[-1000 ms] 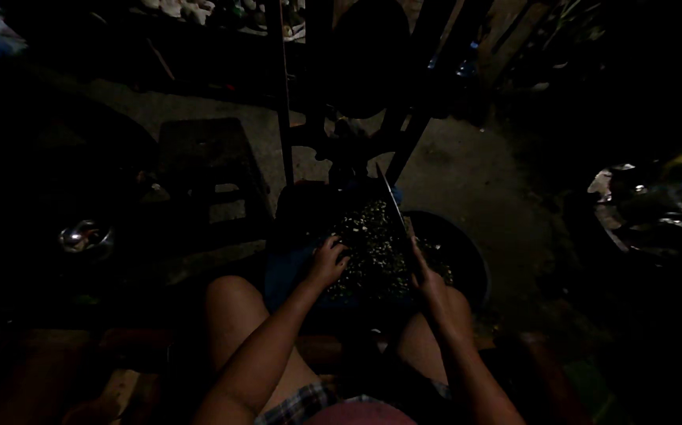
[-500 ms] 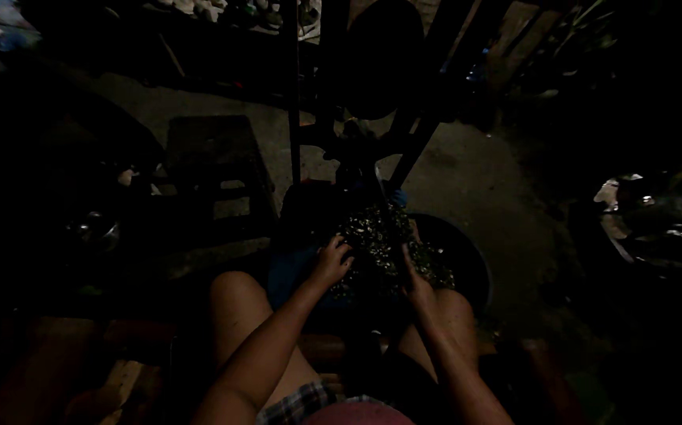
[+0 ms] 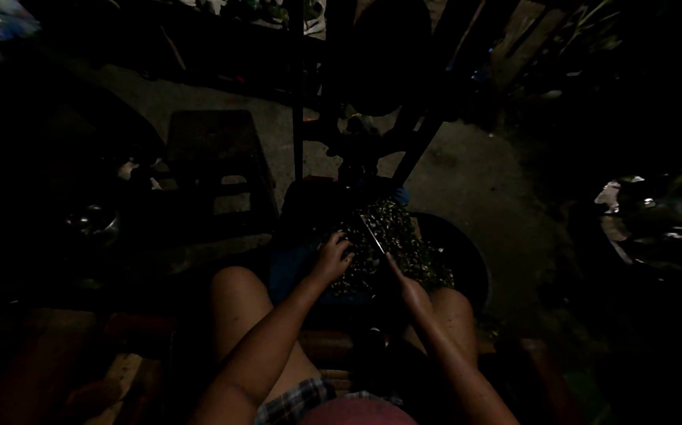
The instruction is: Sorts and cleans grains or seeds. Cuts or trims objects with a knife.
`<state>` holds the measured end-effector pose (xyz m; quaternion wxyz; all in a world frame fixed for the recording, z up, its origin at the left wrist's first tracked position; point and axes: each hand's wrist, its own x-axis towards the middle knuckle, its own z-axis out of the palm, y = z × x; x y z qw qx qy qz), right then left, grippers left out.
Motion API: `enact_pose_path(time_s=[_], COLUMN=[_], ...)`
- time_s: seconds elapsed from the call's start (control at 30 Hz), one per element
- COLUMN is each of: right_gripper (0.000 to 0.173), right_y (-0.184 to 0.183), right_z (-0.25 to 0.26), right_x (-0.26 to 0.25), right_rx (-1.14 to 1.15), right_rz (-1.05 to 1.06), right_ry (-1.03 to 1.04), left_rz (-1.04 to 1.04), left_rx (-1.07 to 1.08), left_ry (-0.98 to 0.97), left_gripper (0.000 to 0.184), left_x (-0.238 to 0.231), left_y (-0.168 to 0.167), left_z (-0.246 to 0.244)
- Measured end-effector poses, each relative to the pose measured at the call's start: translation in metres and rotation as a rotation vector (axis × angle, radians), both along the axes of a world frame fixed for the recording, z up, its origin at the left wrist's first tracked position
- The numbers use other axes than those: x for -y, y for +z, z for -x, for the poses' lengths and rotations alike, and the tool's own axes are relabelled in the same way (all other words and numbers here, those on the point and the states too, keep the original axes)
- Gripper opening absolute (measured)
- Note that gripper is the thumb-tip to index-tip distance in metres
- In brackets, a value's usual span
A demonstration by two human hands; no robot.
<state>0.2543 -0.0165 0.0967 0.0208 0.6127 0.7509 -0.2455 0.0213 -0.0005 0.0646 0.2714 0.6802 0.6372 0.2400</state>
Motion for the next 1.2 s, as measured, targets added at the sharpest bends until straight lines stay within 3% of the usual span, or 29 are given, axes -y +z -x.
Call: enact_pose_path(time_s=[0.13, 0.23, 0.33, 0.47, 0.57, 0.67, 0.77, 0.93, 1.03, 1.13, 1.2], right_gripper=[0.064, 0.062, 0.059, 0.066, 0.062, 0.06, 0.057, 0.066, 0.06, 0.058, 0.059], right_y=[0.028, 0.046, 0.028, 0.009, 0.023, 0.035, 0.018, 0.002, 0.022, 0.016, 0.007], right_z=[0.001, 0.002, 0.0, -0.004, -0.001, -0.002, -0.007, -0.009, -0.006, -0.011, -0.011], right_x=[-0.006, -0.005, -0.009, -0.016, -0.019, -0.012, 0.002, -0.001, 0.002, 0.005, 0.01], right_rx=[0.018, -0.124, -0.186, 0.066, 0.058, -0.093, -0.184, 0.092, 0.002, -0.158, -0.159], right_rz=[0.023, -0.14, -0.281, -0.005, -0.025, -0.167, -0.313, -0.012, -0.061, -0.24, -0.223], right_ry=[0.019, 0.035, 0.077, 0.088, 0.102, 0.105, 0.141, 0.126, 0.112, 0.12, 0.125], left_rz=[0.013, -0.009, 0.007, 0.042, 0.039, 0.058, 0.111, 0.104, 0.127, 0.154, 0.182], left_rx=[0.036, 0.029, 0.0, -0.001, 0.009, -0.005, -0.026, -0.031, -0.042, -0.064, -0.066], left_ry=[0.011, 0.018, 0.027, 0.006, -0.001, 0.012, 0.027, 0.003, -0.005, 0.004, 0.004], left_gripper=[0.032, 0.032, 0.033, 0.033, 0.033, 0.034, 0.037, 0.035, 0.036, 0.037, 0.039], left_x=[0.002, 0.0, 0.0, -0.001, -0.002, -0.003, -0.003, -0.003, 0.0, 0.0, 0.0], left_y=[0.006, 0.007, 0.006, 0.005, 0.002, 0.006, 0.013, 0.006, 0.008, 0.01, 0.011], left_z=[0.002, 0.002, 0.002, 0.005, 0.008, 0.008, 0.009, 0.013, 0.013, 0.011, 0.011])
